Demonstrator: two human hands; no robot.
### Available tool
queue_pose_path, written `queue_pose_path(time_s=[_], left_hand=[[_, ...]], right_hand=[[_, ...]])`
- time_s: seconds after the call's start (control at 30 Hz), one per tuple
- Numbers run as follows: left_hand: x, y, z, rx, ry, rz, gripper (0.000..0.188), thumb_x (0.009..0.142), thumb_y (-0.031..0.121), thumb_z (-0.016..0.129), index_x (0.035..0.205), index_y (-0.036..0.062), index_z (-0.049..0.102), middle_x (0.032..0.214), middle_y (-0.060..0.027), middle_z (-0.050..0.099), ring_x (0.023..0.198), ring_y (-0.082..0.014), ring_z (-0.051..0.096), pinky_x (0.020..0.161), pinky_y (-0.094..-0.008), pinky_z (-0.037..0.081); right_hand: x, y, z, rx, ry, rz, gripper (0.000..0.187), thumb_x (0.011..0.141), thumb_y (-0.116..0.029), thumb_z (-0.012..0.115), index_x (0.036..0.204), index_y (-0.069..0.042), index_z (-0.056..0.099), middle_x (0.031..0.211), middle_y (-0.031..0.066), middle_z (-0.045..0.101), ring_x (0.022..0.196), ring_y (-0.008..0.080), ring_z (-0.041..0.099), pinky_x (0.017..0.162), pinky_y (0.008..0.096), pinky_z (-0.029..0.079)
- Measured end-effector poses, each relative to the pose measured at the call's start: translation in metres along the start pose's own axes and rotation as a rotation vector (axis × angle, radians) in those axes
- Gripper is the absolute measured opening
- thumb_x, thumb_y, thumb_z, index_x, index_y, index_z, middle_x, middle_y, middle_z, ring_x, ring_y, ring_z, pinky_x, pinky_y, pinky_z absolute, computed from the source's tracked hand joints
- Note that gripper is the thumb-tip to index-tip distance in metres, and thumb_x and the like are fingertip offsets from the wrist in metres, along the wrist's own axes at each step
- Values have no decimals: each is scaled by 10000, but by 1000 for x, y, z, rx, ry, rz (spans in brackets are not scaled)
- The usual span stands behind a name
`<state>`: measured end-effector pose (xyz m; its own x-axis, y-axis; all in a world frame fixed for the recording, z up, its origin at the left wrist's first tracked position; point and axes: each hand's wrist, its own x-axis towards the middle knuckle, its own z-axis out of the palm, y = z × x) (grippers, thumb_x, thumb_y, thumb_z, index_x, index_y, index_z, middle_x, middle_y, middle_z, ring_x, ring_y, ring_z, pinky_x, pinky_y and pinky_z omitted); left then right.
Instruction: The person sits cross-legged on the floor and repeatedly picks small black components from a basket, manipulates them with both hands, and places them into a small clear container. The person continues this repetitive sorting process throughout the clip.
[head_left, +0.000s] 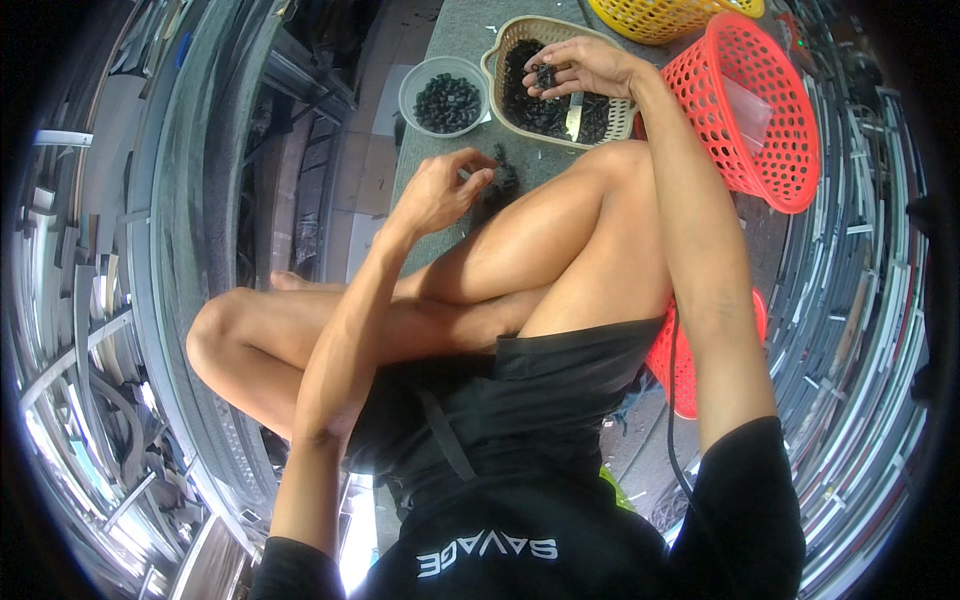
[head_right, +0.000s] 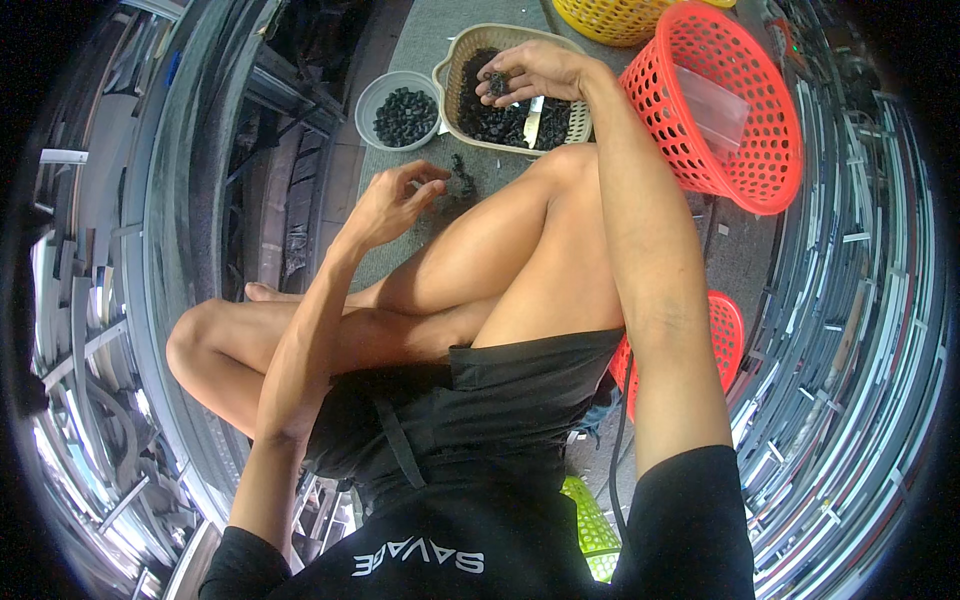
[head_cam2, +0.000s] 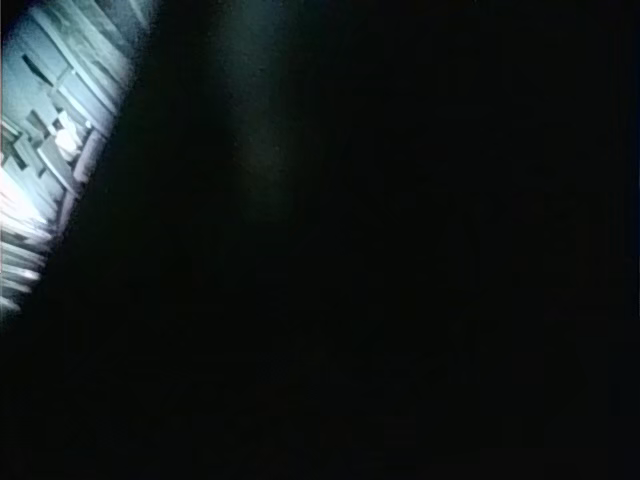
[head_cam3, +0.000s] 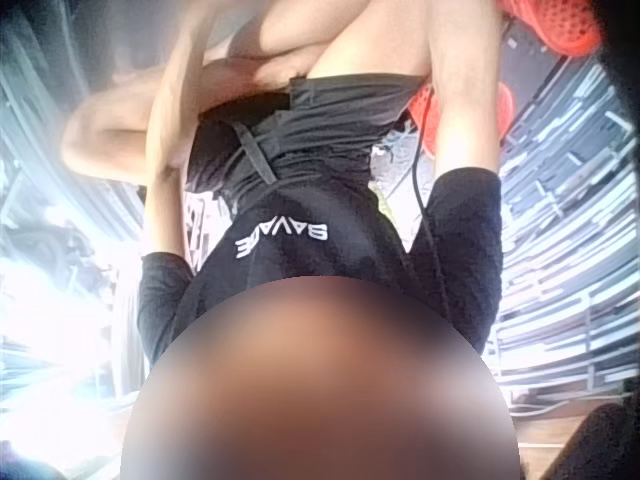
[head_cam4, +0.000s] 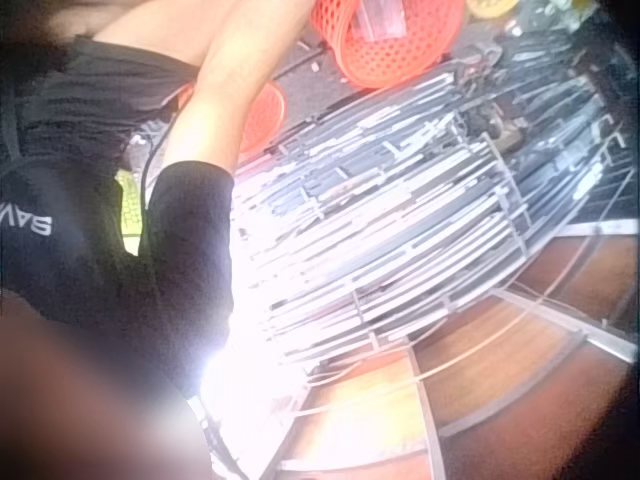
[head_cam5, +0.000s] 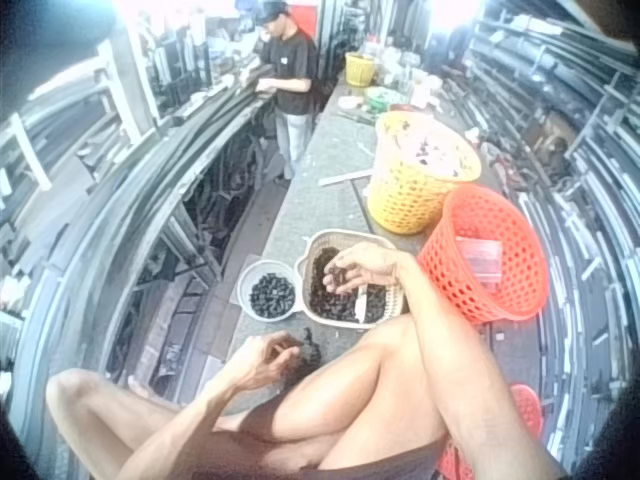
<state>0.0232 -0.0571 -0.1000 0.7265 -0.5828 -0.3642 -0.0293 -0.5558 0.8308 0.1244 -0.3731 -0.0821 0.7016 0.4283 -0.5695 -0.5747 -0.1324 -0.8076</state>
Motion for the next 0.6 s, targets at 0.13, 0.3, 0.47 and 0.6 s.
queue_pose_path(time_s=[0.13,0.3,0.47,0.6], left_hand=[[-3,18,0,35,145,106,258,1052,200,654,1211,10,730,957,-111,795,769,-166,755,707,-327,575],[12,57,9,-69,402,217,212,1038,176,667,1133,4,745,844,-83,790,674,-122,717,649,-304,552],[41,81,28,-72,576,248,209,1007,191,703,1081,4,758,809,-117,777,689,-140,727,668,-316,550],[65,88,34,6,798,289,215,953,209,774,1043,15,759,810,-124,764,701,-221,726,684,-348,548]], right_hand=[[1,0,-3,71,-51,-47,367,1063,-102,541,1359,114,535,1298,232,677,1227,326,690,1091,415,574],[5,1,-6,144,-77,-172,366,1030,-75,624,1337,104,537,1302,230,669,1256,343,674,1120,430,557],[5,0,-5,158,35,-186,384,1015,-60,661,1338,106,537,1301,228,667,1255,348,673,1125,446,553],[2,-4,-2,268,36,-236,345,1063,-205,619,1298,47,605,1318,210,682,1255,324,671,1121,439,549]])
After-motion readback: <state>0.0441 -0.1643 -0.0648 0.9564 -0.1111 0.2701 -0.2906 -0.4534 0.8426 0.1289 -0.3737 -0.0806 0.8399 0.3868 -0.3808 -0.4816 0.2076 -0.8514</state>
